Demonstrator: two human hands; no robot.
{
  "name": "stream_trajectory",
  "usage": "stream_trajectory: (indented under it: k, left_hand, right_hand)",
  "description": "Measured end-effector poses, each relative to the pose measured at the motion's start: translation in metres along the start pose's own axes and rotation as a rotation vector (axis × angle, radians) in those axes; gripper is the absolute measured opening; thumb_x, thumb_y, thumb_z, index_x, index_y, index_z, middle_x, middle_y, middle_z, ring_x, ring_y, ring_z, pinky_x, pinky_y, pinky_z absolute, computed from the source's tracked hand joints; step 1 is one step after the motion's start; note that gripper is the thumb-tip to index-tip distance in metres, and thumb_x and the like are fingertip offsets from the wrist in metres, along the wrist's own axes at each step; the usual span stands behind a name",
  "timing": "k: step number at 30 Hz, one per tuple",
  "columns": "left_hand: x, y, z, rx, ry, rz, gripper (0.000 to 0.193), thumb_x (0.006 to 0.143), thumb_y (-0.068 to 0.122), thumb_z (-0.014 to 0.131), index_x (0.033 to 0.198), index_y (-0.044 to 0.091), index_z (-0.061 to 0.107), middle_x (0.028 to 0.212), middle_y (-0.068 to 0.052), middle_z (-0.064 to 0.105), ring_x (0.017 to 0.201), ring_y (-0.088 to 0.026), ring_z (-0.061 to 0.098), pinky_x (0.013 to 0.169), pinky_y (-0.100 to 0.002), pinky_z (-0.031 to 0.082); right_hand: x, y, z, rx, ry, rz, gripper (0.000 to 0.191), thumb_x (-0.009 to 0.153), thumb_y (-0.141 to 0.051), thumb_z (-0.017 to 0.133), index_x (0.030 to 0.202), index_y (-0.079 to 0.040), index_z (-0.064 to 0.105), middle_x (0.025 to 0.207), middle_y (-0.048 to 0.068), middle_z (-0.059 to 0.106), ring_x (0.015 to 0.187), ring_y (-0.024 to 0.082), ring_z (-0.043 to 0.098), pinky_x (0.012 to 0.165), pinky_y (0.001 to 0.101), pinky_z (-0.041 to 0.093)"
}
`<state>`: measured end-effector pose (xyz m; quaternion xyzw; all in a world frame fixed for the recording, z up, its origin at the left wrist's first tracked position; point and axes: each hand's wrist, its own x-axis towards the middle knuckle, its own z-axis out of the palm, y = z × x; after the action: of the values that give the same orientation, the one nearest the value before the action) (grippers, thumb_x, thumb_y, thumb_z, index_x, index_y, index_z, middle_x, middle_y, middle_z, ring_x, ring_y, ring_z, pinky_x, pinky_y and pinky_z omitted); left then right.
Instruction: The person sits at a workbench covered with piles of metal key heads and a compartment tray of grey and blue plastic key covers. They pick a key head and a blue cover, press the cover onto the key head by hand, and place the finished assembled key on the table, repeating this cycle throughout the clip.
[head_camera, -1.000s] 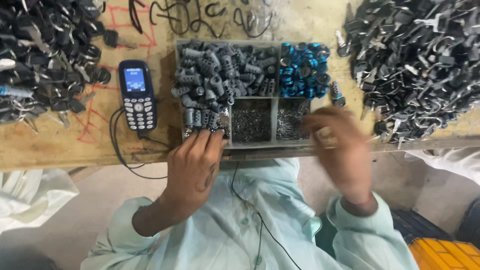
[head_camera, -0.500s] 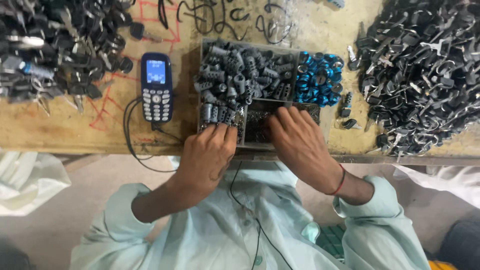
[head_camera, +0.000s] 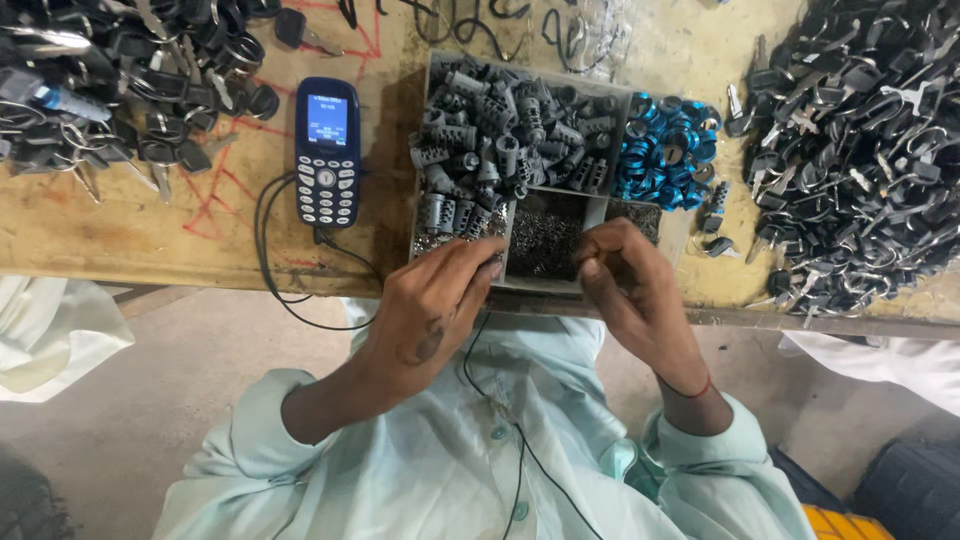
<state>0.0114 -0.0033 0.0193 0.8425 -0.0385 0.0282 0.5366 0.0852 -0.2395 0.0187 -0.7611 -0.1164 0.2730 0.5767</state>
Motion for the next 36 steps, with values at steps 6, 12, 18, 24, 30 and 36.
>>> stream_trajectory:
  k: [6,12,18,24,30,36]
  left_hand:
    - [0.002,0.003,-0.001,0.046,0.066,-0.001,0.026,0.094,-0.005,0.068,0.119,0.001,0.067,0.108,-0.012,0.070,0.093,-0.030,0.072,0.079,-0.038,0.059]
    - [-0.003,0.001,0.001,0.167,0.175,0.049,0.027,0.093,-0.006,0.071,0.118,0.003,0.070,0.109,-0.012,0.069,0.098,-0.028,0.072,0.084,-0.038,0.059]
    - [-0.001,0.007,0.018,-0.288,0.054,0.035,0.028,0.097,-0.006,0.070,0.123,0.004,0.071,0.109,-0.010,0.073,0.090,-0.019,0.075,0.076,-0.029,0.061]
    - [-0.005,0.011,0.040,-0.296,0.101,0.072,0.031,0.098,-0.003,0.072,0.127,0.006,0.066,0.115,-0.009,0.074,0.099,-0.020,0.077,0.085,-0.030,0.063]
    - [-0.010,0.016,0.038,-0.060,0.076,0.170,0.040,0.095,-0.005,0.070,0.133,0.001,0.062,0.122,-0.012,0.070,0.103,-0.025,0.074,0.088,-0.035,0.061]
    - [-0.005,0.020,0.033,-0.062,0.074,0.189,0.046,0.084,-0.006,0.069,0.129,-0.004,0.061,0.110,-0.017,0.072,0.094,-0.026,0.075,0.079,-0.034,0.062]
  right_hand:
    - [-0.005,0.012,0.006,-0.305,0.099,-0.221,0.004,0.104,0.002,0.062,0.106,0.000,0.058,0.109,0.004,0.057,0.086,0.009,0.052,0.072,0.0239,0.043]
    - [-0.005,0.017,-0.003,-0.025,0.107,-0.022,0.003,0.104,-0.001,0.059,0.104,0.001,0.057,0.109,0.003,0.055,0.071,0.003,0.054,0.057,0.0202,0.043]
    - [-0.013,0.009,0.008,0.353,-0.017,-0.016,0.006,0.105,-0.003,0.056,0.110,-0.001,0.054,0.111,0.007,0.058,0.070,0.004,0.057,0.058,0.0200,0.048]
    - [-0.021,-0.005,0.020,-0.130,0.112,-0.178,0.008,0.102,0.002,0.061,0.110,0.000,0.057,0.113,0.010,0.057,0.073,0.007,0.058,0.059,0.0216,0.052]
    - [-0.017,-0.012,0.009,-0.365,0.085,-0.290,0.019,0.093,0.005,0.074,0.106,-0.001,0.061,0.112,0.011,0.065,0.082,0.011,0.067,0.067,0.0223,0.055]
    - [-0.021,-0.012,0.021,-0.540,0.234,-0.350,0.025,0.090,0.004,0.075,0.109,-0.001,0.061,0.113,0.013,0.064,0.089,0.019,0.069,0.077,0.0289,0.057]
